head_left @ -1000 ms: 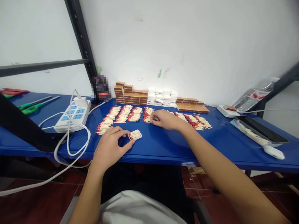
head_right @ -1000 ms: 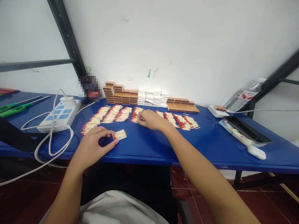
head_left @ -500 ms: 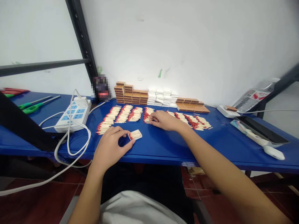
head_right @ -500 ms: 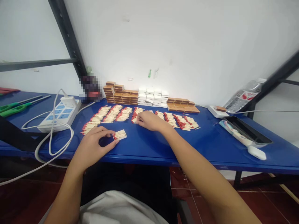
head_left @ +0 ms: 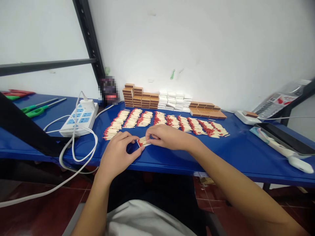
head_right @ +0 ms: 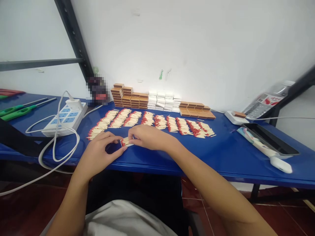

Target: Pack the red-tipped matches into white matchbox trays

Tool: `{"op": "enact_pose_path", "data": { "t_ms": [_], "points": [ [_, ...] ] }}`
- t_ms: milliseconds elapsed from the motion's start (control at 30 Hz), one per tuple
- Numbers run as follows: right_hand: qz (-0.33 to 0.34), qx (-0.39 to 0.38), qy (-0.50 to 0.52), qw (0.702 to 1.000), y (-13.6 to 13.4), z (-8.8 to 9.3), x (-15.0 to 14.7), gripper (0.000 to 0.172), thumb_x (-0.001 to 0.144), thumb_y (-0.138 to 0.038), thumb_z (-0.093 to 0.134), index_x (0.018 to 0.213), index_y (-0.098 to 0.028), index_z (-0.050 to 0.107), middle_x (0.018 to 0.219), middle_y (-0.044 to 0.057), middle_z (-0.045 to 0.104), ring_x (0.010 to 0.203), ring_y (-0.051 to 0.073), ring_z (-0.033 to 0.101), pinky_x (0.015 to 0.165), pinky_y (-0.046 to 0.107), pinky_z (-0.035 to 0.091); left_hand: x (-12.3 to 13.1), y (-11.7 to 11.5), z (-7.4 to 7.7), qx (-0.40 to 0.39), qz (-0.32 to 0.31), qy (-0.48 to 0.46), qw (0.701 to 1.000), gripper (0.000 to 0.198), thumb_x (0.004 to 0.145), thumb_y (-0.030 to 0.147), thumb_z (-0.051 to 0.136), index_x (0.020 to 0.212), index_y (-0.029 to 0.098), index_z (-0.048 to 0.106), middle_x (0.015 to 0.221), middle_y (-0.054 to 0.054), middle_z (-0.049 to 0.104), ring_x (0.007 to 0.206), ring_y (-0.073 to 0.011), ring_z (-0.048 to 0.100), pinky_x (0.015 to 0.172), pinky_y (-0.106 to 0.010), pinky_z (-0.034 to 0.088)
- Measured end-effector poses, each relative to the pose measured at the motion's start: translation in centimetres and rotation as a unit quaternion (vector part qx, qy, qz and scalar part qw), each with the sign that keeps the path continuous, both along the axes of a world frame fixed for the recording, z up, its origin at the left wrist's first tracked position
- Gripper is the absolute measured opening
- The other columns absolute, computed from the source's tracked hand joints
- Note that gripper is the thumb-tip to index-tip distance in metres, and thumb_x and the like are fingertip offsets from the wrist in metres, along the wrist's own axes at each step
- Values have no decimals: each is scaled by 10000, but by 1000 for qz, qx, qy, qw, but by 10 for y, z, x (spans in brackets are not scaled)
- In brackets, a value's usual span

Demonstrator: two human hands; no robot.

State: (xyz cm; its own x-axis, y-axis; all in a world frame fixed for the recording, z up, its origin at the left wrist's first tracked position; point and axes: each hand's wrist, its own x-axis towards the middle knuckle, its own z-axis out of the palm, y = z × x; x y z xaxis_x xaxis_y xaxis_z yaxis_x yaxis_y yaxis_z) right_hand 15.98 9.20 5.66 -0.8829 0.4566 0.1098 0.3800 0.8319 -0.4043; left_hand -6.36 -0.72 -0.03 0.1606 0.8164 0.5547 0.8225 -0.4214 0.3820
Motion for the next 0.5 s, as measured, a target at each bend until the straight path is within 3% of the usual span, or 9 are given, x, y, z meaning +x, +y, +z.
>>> {"op": "enact_pose_path", "data": {
  "t_ms": [133,267,400,500],
  "points": [
    [-1,-1,9,1000,2,0,0,89,990,-131,652,1007,-161,734,907,34,687,778,151,545,710,273,345,1,-1,1,2,0,-3,1000,175,972,357,773,1095,232,769,982,-28,704,966,-236,643,901,-388,508],
    [-12,-26,35,999,8,3,3,158,1021,-273,663,940,-172,755,742,-19,574,672,132,477,657,281,306,1,-1,1,3,0,-4,1000,186,967,353,776,1113,238,770,981,-29,707,966,-240,646,900,-386,509],
    [-116,47,58,990,25,6,17,210,1037,-292,633,929,-158,753,759,7,611,690,144,498,672,290,306,0,-1,0,2,5,-4,1000,199,967,368,774,1125,245,777,994,-33,714,992,-250,653,931,-397,515],
    [-206,103,4,973,43,2,31,161,1012,-223,637,920,-150,747,865,63,700,748,166,553,683,295,314,0,0,-1,1,7,-4,1000,188,968,378,769,1101,245,777,1014,-38,721,997,-254,655,938,-406,520]
  ]
}}
